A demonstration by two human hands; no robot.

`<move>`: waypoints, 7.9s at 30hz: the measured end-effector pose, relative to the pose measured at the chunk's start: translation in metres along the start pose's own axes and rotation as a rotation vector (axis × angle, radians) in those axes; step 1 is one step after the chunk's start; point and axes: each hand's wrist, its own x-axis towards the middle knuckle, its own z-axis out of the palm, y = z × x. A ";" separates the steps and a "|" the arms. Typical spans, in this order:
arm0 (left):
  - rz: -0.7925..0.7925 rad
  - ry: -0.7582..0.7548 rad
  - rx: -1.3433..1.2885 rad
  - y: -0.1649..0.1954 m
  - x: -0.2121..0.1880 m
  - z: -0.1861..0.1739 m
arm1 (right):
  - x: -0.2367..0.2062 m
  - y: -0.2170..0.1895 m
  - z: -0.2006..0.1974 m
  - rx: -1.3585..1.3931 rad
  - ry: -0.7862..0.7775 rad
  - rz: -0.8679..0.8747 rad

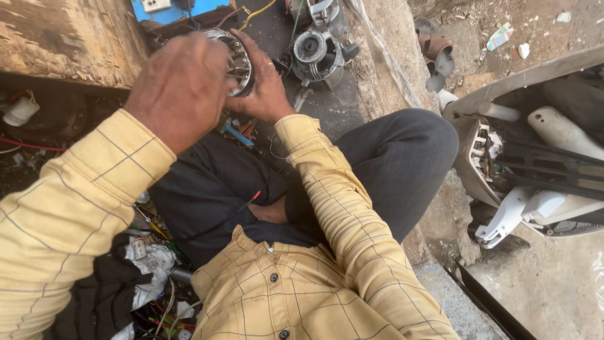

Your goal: The person sits on the ground repairing an electric motor. They hold the motor housing, use a hammer to tap components, manipulate wires and terminals by hand, and use a screwdriver to work on the motor's internal parts while turning the unit over.

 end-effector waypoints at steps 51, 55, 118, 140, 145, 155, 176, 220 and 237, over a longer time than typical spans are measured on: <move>-0.460 0.604 -0.881 0.000 -0.074 0.060 | -0.009 -0.092 -0.026 -0.349 0.039 -0.360; -0.774 0.558 -1.013 -0.015 -0.091 0.103 | -0.006 -0.102 -0.019 -0.475 -0.017 -0.361; -0.463 0.755 -0.780 -0.082 -0.085 0.135 | 0.063 -0.143 -0.008 -1.537 -1.067 -0.338; -0.492 0.669 -0.780 -0.082 -0.082 0.147 | 0.073 -0.140 0.013 -1.507 -1.001 -0.272; -0.487 0.722 -0.767 -0.080 -0.085 0.142 | 0.078 -0.139 0.005 -0.790 -0.464 0.761; -0.472 0.698 -0.764 -0.081 -0.087 0.126 | 0.066 -0.149 0.006 -1.535 -1.050 -0.408; -0.428 0.664 -0.624 -0.046 -0.069 0.092 | 0.055 -0.129 0.012 -1.222 -0.439 0.242; -0.461 0.711 -0.800 -0.073 -0.084 0.091 | 0.059 -0.158 0.016 -0.776 -0.425 0.798; -0.459 0.714 -0.766 -0.076 -0.086 0.093 | 0.093 -0.167 0.028 -0.829 -0.466 0.886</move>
